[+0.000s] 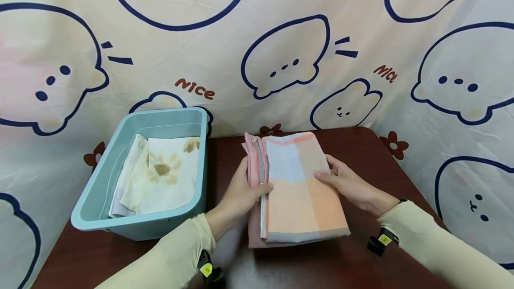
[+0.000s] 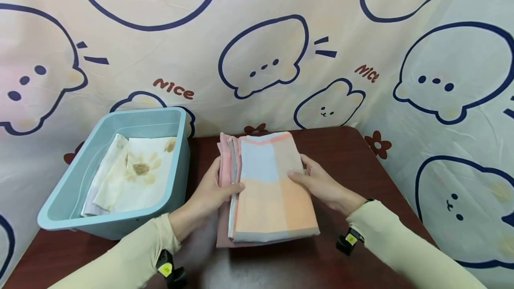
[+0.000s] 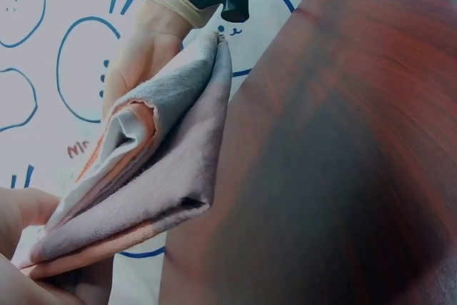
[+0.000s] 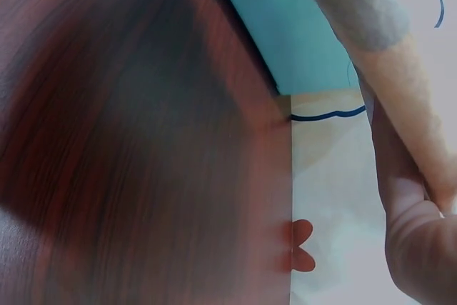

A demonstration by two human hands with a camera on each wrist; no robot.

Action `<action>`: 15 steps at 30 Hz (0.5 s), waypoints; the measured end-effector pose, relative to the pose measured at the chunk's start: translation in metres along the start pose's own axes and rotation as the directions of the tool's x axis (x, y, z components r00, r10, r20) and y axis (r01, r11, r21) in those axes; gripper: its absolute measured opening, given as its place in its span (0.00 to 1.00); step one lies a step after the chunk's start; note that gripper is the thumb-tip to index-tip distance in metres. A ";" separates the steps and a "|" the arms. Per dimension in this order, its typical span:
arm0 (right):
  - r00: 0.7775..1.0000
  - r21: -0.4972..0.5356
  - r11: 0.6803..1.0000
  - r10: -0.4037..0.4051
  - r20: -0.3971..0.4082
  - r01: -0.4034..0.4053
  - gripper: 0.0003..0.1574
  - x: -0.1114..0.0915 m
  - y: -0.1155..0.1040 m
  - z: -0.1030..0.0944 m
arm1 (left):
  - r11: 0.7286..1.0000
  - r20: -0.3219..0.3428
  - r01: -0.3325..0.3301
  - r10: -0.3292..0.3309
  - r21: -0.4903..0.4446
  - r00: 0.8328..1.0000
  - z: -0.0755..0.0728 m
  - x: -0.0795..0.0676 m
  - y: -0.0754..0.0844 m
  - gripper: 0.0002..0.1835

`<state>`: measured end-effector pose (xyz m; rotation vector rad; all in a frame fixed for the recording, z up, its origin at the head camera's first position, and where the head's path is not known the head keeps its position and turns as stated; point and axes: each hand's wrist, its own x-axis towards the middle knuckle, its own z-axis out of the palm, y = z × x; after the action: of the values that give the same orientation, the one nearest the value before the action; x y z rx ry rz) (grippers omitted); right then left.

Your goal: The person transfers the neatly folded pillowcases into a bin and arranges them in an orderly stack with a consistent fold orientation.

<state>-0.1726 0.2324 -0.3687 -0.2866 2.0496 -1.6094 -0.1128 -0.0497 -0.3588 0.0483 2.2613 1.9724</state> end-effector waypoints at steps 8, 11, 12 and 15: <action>1.000 0.016 1.000 0.000 -0.003 0.000 0.43 0.005 -0.005 0.007 | 1.000 -0.009 0.013 -0.013 -0.016 1.000 -0.007 0.000 0.003 0.42; 1.000 0.024 1.000 0.002 -0.004 -0.002 0.42 0.005 -0.007 0.009 | 1.000 -0.009 0.006 -0.006 -0.017 1.000 -0.009 -0.001 0.005 0.42; 1.000 0.026 1.000 0.002 -0.004 -0.002 0.42 0.005 -0.007 0.009 | 1.000 -0.008 0.003 -0.003 -0.016 1.000 -0.009 -0.001 0.005 0.42; 1.000 0.027 1.000 -0.003 -0.004 0.003 0.41 0.006 -0.009 0.011 | 1.000 -0.007 -0.002 0.002 -0.010 1.000 -0.012 -0.002 0.008 0.42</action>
<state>-0.1733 0.2180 -0.3637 -0.2778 2.0297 -1.6394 -0.1124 -0.0608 -0.3495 0.0424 2.2565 1.9876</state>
